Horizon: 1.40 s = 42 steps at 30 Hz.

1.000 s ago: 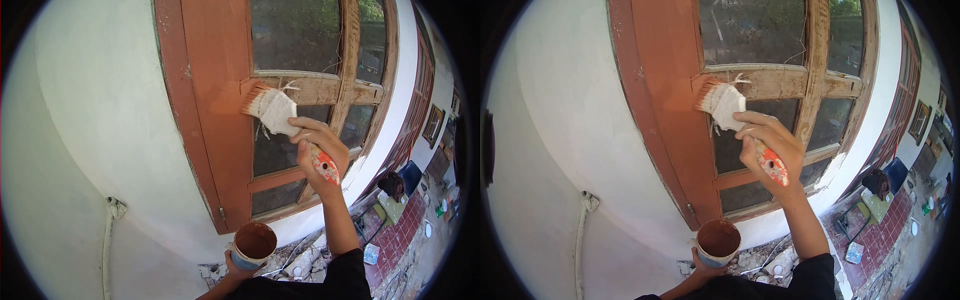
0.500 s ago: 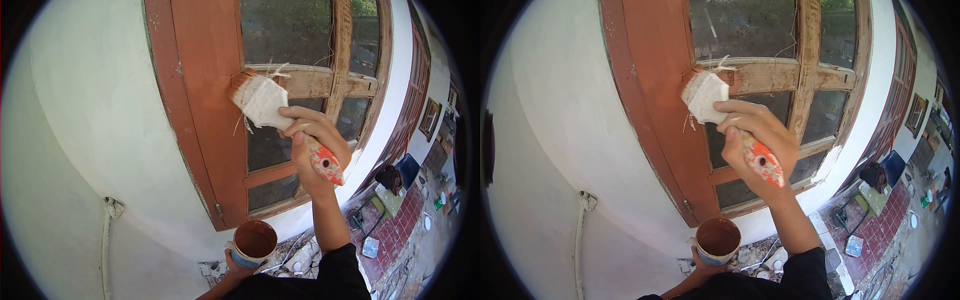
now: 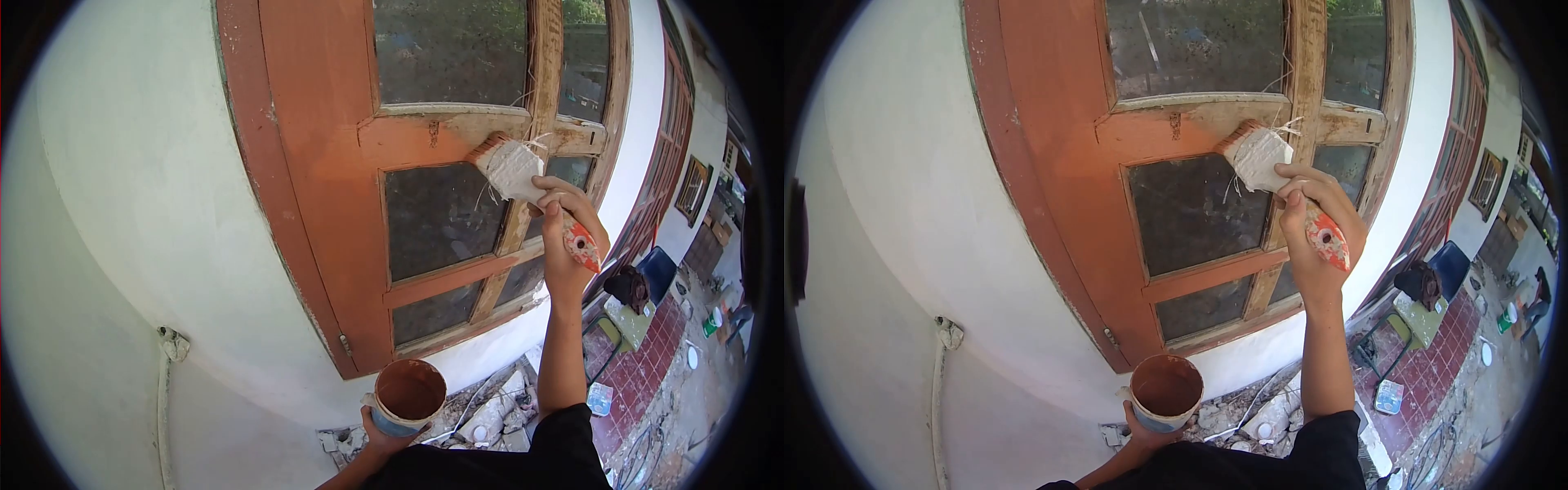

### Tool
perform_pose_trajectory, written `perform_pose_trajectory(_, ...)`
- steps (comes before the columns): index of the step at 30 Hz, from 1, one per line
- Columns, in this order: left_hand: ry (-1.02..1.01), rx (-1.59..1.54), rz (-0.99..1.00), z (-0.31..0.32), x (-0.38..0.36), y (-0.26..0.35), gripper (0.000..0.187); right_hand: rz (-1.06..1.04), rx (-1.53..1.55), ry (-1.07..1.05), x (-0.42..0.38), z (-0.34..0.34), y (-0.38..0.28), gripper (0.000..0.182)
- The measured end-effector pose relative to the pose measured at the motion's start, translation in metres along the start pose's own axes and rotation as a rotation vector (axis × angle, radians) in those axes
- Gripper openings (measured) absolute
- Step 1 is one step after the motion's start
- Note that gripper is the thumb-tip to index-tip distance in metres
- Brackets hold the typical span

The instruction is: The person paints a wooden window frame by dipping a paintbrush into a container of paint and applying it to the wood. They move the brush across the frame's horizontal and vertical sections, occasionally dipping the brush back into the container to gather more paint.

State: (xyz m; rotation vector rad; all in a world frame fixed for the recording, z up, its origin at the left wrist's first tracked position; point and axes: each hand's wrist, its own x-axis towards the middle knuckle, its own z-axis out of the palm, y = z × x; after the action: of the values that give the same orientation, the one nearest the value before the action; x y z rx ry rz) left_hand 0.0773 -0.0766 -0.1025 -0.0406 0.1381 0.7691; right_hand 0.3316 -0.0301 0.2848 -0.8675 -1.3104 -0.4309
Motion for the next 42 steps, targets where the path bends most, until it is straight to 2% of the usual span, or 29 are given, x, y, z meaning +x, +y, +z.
perform_pose_trajectory(3,0.094,0.040,-0.004,0.005,0.000,0.000,0.113,-0.060,0.056,0.012,0.001,0.005,-0.017,0.009)
perform_pose_trajectory(4,0.094,0.043,-0.001,0.000,0.002,0.000,0.113,-0.046,0.203,0.004,0.002,0.011,-0.024,0.010)
perform_pose_trajectory(5,-0.007,0.036,-0.013,-0.009,0.003,0.001,0.113,-0.033,0.351,-0.005,0.002,0.019,-0.029,0.010)
perform_pose_trajectory(6,-0.107,0.029,-0.025,-0.011,0.004,0.001,0.113,-0.033,0.354,-0.003,0.003,0.026,-0.034,0.010)
perform_pose_trajectory(7,-0.106,0.031,-0.023,-0.013,0.003,0.002,0.113,-0.095,0.357,-0.028,0.005,0.033,-0.038,0.019)
perform_pose_trajectory(8,-0.199,-0.082,-0.079,-0.012,0.001,0.004,0.113,-0.155,0.360,-0.052,0.007,0.041,-0.041,0.028)
perform_pose_trajectory(9,-0.292,-0.195,-0.136,-0.009,-0.001,0.004,0.113,-0.169,0.405,-0.052,0.008,0.051,-0.046,0.026)
perform_pose_trajectory(10,-0.290,-0.193,-0.134,-0.005,-0.002,0.002,0.113,-0.168,0.406,-0.050,0.009,0.057,-0.049,0.026)
perform_pose_trajectory(12,0.083,0.275,0.064,0.013,-0.002,-0.002,0.113,-0.238,0.389,-0.080,0.011,0.068,-0.053,0.023)
perform_pose_trajectory(13,0.082,0.277,0.063,0.009,-0.001,-0.001,0.113,-0.193,0.436,-0.083,0.011,0.073,-0.054,0.009)
perform_pose_trajectory(14,0.033,0.211,0.049,0.004,0.000,0.000,0.113,-0.194,0.433,-0.080,0.010,0.075,-0.052,0.009)
perform_pose_trajectory(18,-0.045,0.126,0.032,-0.003,0.003,0.002,0.113,-0.150,0.420,-0.081,0.002,0.078,-0.031,0.008)
perform_pose_trajectory(24,-0.006,0.166,0.007,-0.005,0.002,0.004,0.113,-0.149,0.246,-0.096,-0.002,0.040,-0.001,0.006)
perform_pose_trajectory(28,0.028,0.171,0.004,-0.005,0.000,0.005,0.113,-0.144,-0.028,-0.062,0.006,0.000,0.018,0.004)
perform_pose_trajectory(30,-0.021,0.261,-0.047,-0.005,-0.003,0.006,0.099,-0.119,-0.101,-0.022,0.008,-0.006,0.015,0.005)
perform_pose_trajectory(31,-0.023,0.260,-0.047,-0.011,-0.001,0.006,0.099,-0.079,-0.078,0.013,0.009,-0.009,0.007,0.006)
perform_pose_trajectory(32,-0.200,-0.016,-0.091,-0.015,0.002,0.005,0.106,-0.036,-0.055,0.048,0.008,-0.010,0.002,0.007)
perform_pose_trajectory(33,-0.372,-0.292,-0.134,-0.018,0.002,0.004,0.114,-0.078,0.015,0.066,0.008,-0.006,-0.001,0.009)
perform_pose_trajectory(34,-0.371,-0.289,-0.137,-0.022,0.002,0.004,0.114,-0.078,0.013,0.070,0.007,-0.002,-0.007,0.009)
perform_pose_trajectory(36,0.023,0.171,0.005,-0.008,-0.002,0.003,0.114,-0.081,0.238,0.000,0.006,0.011,-0.022,0.010)
perform_pose_trajectory(40,0.040,0.122,0.012,-0.008,-0.004,0.003,0.112,-0.130,0.284,-0.116,0.005,0.035,-0.033,0.003)
perform_pose_trajectory(42,-0.021,0.175,0.000,-0.012,-0.003,0.007,0.111,-0.125,0.253,-0.144,0.006,0.035,-0.028,0.003)
